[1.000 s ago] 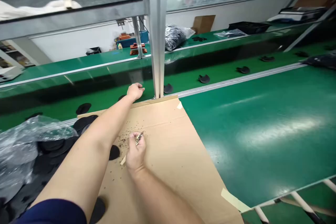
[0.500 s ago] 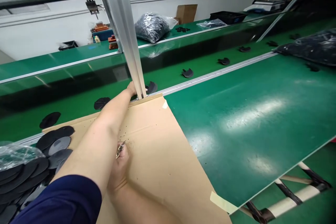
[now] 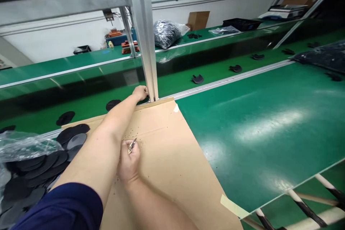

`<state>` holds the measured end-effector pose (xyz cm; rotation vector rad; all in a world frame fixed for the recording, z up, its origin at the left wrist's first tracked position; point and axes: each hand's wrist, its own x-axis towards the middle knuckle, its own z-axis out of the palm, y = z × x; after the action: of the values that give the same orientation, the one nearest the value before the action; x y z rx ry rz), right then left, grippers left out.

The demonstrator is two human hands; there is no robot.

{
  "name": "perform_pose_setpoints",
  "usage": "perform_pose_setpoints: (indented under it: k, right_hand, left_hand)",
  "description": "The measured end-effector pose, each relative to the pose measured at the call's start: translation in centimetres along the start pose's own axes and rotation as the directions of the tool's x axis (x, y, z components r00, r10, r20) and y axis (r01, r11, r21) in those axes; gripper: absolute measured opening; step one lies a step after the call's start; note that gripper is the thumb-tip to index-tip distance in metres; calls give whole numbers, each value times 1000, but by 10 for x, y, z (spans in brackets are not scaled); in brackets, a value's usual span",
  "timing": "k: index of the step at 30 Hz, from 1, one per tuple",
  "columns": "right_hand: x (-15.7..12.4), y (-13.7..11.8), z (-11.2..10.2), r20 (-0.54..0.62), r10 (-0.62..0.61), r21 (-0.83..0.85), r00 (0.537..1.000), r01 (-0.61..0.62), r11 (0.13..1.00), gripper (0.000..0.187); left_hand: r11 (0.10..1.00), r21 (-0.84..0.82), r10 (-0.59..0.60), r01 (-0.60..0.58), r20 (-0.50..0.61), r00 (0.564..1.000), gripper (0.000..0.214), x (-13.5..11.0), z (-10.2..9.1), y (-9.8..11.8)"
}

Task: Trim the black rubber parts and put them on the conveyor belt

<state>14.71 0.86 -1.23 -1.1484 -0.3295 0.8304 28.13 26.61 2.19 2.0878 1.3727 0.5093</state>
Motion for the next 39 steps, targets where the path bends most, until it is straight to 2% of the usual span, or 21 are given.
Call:
perform_pose_setpoints:
  k: [3,6,8,11,16,18,20,24,27,29,31,33,34,36,39]
  right_hand:
    - [4,4,1,27,4,26,1000,-5,1000,21]
    - [5,2,2,57,23,60,998,-26,998,21]
    - [4,0,2,79,6,68,997,-12,998,25]
    - [1,-3,1,202,-56,74,978,41,996,35]
    - [1,-2,-1,298,-91,47,950,81,996,38]
    - [3,-4,-2,348,-135,44,928,128,991,40]
    - [5,-7,-3,428,-159,25,890,165,986,40]
    - [4,-15,-7,564,-61,-63,824,117,991,39]
    - [1,-18,-8,624,34,-134,781,65,989,36]
    - [-1,-18,-7,588,24,-117,808,55,992,33]
    - [-4,-15,-4,481,-36,-58,876,73,996,32]
    - [-7,-11,-2,381,-92,-21,920,108,994,31]
    - [-8,-10,-1,362,-107,-20,926,123,992,30]
    - [-11,-7,0,400,-110,-57,910,145,988,29]
    - [-15,-5,-1,490,-103,-148,866,198,969,32]
  left_hand:
    - [999,-47,-24,17,-160,987,14,-24,-31,-11]
    - [938,-343,-159,43,-315,936,26,-63,-65,-24]
    - [837,-547,-218,18,-302,928,26,-98,-86,-35]
    - [718,-695,-208,-41,-271,940,25,-159,-109,-56]
    - [645,-762,-241,-59,-277,930,26,-260,-123,-80]
    - [600,-797,-225,-70,-252,941,27,-289,-120,-86]
    - [506,-860,-222,-67,-205,953,31,-308,-115,-92]
    - [260,-964,-274,-49,-122,954,44,-325,-100,-108]
    - [127,-991,-299,-52,-88,950,52,-327,-92,-118]
    - [58,-996,-299,-61,-76,951,49,-328,-89,-122]
    - [2,-1000,-261,-27,-27,965,45,-330,-88,-122]
    - [-19,-999,-169,47,50,984,47,-332,-86,-120]
    - [-5,-997,-121,75,75,990,45,-333,-85,-119]
    - [36,-997,-89,68,64,994,40,-333,-84,-117]
    - [60,-998,-182,-22,-33,983,36,-332,-86,-118]
